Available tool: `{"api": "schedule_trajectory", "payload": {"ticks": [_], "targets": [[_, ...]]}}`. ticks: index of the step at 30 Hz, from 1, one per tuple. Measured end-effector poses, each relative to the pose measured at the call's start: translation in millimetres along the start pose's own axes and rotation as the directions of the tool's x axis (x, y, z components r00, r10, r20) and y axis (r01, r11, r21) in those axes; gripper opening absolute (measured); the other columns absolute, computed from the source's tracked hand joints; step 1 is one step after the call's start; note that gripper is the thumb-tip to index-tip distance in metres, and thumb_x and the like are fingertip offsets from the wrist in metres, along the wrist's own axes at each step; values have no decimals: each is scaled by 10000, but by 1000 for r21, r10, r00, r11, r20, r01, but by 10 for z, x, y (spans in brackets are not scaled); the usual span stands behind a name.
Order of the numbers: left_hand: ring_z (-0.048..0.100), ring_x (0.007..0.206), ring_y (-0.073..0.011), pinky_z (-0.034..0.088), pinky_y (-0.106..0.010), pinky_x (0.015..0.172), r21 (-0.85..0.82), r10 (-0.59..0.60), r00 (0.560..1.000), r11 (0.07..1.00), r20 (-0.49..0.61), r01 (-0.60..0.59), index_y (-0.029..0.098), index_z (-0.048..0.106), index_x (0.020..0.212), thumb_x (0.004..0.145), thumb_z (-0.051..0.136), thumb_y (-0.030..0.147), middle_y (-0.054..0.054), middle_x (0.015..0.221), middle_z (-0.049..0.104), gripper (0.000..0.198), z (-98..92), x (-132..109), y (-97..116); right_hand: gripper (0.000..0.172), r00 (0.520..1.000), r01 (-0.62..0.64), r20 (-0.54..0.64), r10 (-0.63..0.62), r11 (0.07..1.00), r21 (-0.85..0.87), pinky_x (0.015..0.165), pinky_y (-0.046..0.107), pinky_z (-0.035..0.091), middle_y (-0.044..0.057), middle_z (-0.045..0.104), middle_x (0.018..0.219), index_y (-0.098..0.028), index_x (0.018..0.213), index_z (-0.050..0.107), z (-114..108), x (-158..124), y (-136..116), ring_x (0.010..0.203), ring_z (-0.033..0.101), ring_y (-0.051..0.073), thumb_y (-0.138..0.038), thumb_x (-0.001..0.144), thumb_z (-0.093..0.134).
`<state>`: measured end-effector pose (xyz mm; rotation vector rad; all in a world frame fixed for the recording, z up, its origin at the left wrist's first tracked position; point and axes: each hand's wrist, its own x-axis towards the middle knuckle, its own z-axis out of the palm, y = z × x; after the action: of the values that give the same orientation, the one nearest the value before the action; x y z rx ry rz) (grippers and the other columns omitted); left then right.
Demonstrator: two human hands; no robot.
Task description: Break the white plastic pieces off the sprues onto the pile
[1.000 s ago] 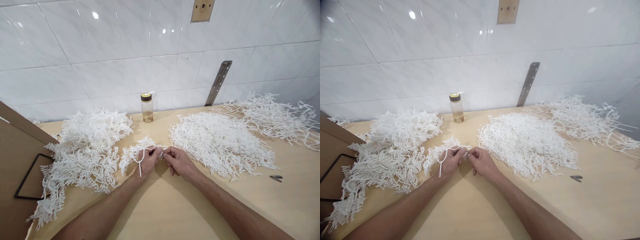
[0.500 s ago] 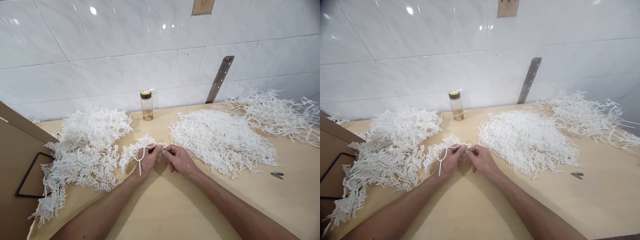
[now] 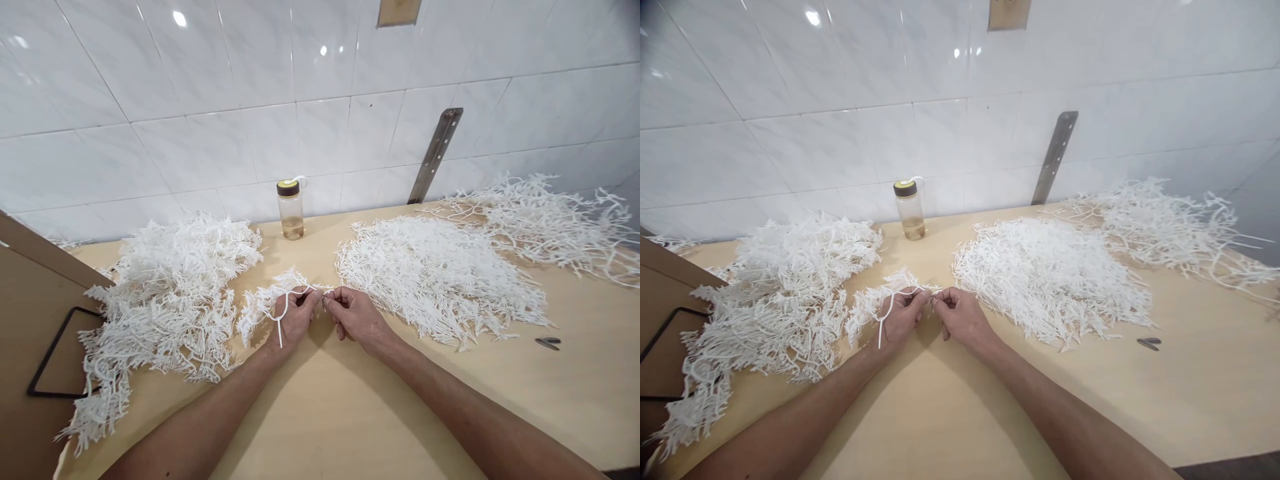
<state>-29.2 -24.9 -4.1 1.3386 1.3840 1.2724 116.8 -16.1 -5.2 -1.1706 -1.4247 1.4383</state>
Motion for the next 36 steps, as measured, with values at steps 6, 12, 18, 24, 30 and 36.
{"api": "schedule_trajectory", "payload": {"ticks": [6, 12, 18, 24, 30, 36], "targets": [[431, 465, -90, 342, -223, 492, -1, 36, 999, 999, 25, -36, 176, 570, 666, 813, 629, 432, 58, 485, 474, 301, 19, 6, -31, 166, 999, -33, -16, 32, 993, -115, 296, 176, 315, -98, 479, 462, -206, 729, 503, 5, -20, -14, 301, 494, 88, -323, 831, 565], [447, 489, -88, 348, -221, 499, -45, 37, 987, 999, 157, -30, 159, 614, 717, 802, 668, 459, 49, 526, 496, 317, -23, 39, -69, 147, 1000, -14, 17, 17, 989, -148, 309, 180, 337, -87, 508, 482, -198, 740, 529, -16, -42, -46, 319, 501, 88, -311, 830, 554], [476, 484, -99, 368, -233, 504, -8, 58, 992, 998, 113, -58, 163, 612, 682, 794, 676, 454, 38, 524, 525, 318, -2, 38, -100, 113, 1000, -19, 9, 21, 981, -195, 316, 184, 343, -97, 495, 438, -207, 747, 522, -22, -54, -60, 315, 509, 101, -290, 818, 550], [608, 690, -167, 454, -277, 657, 255, 276, 960, 926, 44, -278, 184, 679, 768, 844, 644, 369, -34, 717, 658, 202, -29, -111, 23, 74, 997, -72, -9, 72, 966, -247, 315, 189, 359, -89, 490, 381, -217, 751, 513, -9, -36, -40, 312, 534, 129, -250, 812, 537], [537, 615, -130, 425, -254, 619, 143, 219, 972, 963, 88, -230, 179, 653, 725, 842, 651, 376, 2, 638, 584, 229, -2, -128, 94, 36, 992, -112, -79, 98, 975, -192, 293, 194, 323, -67, 542, 457, -212, 772, 527, -44, 10, 5, 339, 570, 141, -215, 774, 563], [341, 413, -59, 254, -212, 425, -112, -52, 994, 992, 94, 63, 168, 565, 626, 790, 691, 492, 61, 460, 427, 385, -48, 30, -65, 95, 971, -21, -233, -48, 958, -285, 381, 211, 407, -44, 583, 551, -202, 816, 552, -302, 14, -83, 383, 589, 127, -293, 808, 577]]}}
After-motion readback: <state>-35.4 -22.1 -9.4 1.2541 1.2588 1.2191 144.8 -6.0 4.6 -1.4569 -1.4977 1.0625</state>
